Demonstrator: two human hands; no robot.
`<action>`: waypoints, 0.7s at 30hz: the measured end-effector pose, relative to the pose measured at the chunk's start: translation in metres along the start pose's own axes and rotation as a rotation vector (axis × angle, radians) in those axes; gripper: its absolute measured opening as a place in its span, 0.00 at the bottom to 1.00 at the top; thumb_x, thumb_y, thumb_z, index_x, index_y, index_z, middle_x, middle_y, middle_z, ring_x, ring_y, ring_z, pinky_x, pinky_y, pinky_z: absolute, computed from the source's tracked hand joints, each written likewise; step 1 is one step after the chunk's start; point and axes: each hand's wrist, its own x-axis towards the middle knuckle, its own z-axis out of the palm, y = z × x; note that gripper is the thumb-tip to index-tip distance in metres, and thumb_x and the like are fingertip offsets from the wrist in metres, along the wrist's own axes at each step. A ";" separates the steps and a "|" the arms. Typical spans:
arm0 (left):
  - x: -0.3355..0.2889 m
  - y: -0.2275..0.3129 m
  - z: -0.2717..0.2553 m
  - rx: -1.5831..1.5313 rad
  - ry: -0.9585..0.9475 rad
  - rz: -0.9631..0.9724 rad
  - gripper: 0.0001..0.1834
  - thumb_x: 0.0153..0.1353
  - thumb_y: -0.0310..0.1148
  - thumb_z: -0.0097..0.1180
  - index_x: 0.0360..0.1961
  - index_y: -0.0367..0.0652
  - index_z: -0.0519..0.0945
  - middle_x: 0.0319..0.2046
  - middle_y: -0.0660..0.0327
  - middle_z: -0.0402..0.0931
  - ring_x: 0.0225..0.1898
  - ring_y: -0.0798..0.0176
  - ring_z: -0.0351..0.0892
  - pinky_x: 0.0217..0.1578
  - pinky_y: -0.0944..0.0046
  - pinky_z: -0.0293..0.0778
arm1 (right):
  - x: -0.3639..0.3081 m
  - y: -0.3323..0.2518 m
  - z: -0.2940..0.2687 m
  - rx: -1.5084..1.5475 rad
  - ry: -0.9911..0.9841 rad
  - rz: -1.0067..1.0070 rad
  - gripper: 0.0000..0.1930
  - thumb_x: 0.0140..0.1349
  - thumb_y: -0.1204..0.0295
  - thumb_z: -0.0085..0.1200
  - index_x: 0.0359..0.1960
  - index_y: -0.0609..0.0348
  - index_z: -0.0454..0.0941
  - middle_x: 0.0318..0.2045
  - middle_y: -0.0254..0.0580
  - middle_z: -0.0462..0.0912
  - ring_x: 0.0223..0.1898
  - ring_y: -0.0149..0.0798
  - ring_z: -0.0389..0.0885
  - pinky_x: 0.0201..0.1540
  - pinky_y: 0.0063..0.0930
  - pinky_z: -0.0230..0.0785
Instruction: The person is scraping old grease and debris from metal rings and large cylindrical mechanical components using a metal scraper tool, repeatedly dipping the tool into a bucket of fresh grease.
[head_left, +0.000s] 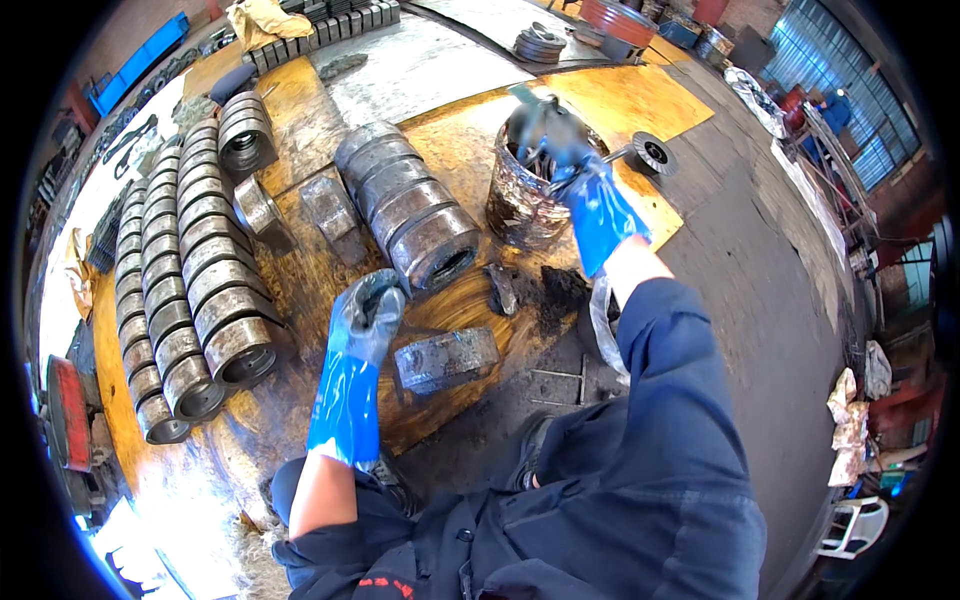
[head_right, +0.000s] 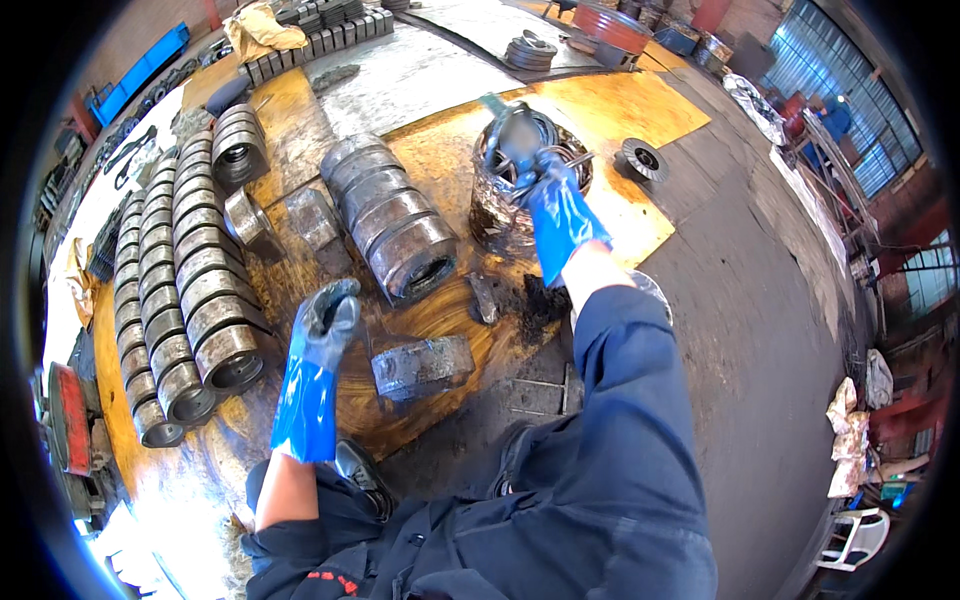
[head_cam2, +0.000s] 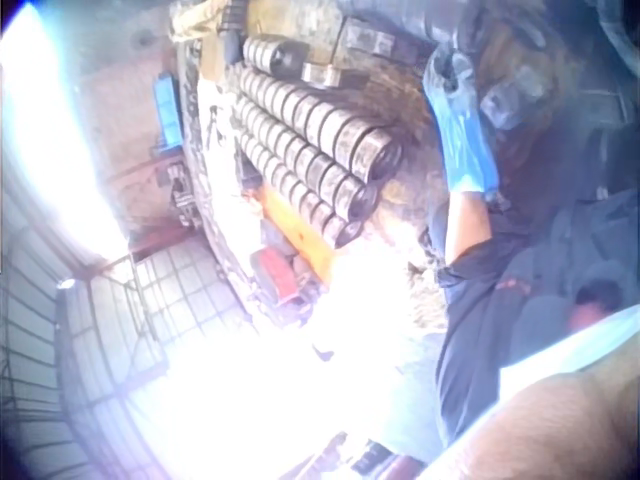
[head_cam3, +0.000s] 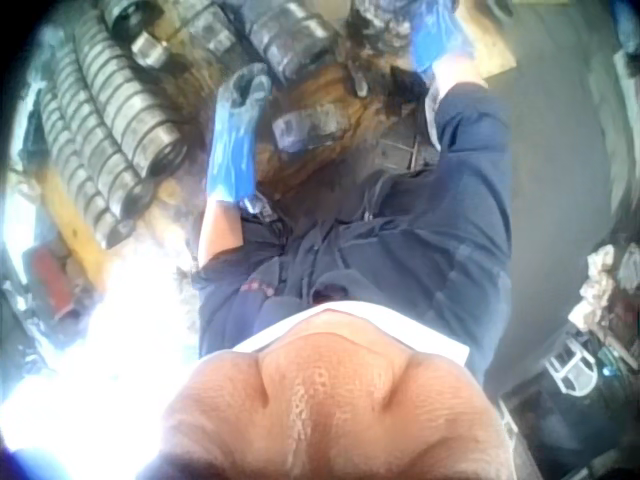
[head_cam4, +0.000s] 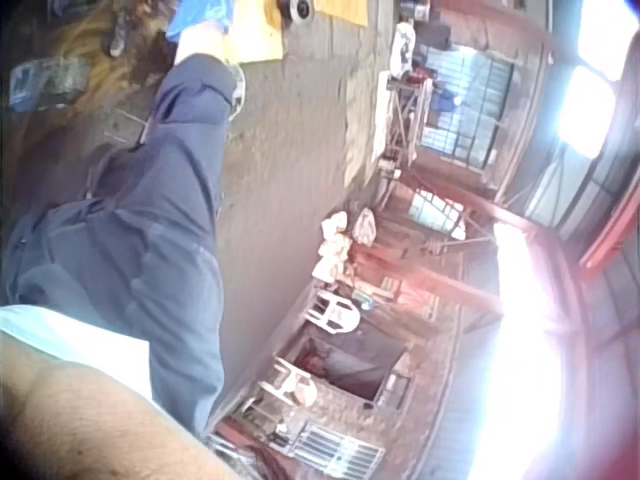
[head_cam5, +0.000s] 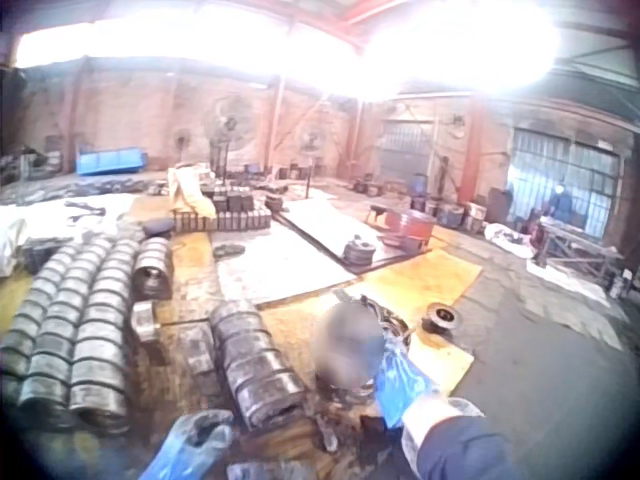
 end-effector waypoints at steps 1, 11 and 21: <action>0.004 -0.021 0.017 -0.039 -0.055 -0.042 0.21 0.59 0.39 0.58 0.49 0.34 0.78 0.42 0.57 0.80 0.40 0.67 0.79 0.44 0.70 0.73 | 0.020 -0.019 -0.012 -0.035 0.049 -0.080 0.10 0.64 0.71 0.46 0.45 0.61 0.72 0.38 0.52 0.81 0.21 0.31 0.77 0.16 0.17 0.63; -0.006 -0.021 0.006 -0.087 -0.045 -0.245 0.21 0.59 0.35 0.58 0.51 0.35 0.76 0.45 0.58 0.79 0.45 0.69 0.77 0.47 0.70 0.71 | 0.103 -0.043 0.021 -0.128 0.137 -0.299 0.11 0.64 0.69 0.46 0.44 0.61 0.74 0.33 0.48 0.82 0.21 0.33 0.78 0.16 0.17 0.62; -0.002 -0.033 0.012 -0.083 -0.090 -0.262 0.20 0.58 0.33 0.58 0.51 0.34 0.76 0.44 0.58 0.79 0.46 0.68 0.77 0.49 0.68 0.72 | 0.099 -0.069 -0.011 -0.920 0.155 -0.322 0.09 0.57 0.71 0.49 0.35 0.61 0.77 0.31 0.53 0.82 0.28 0.47 0.80 0.26 0.32 0.68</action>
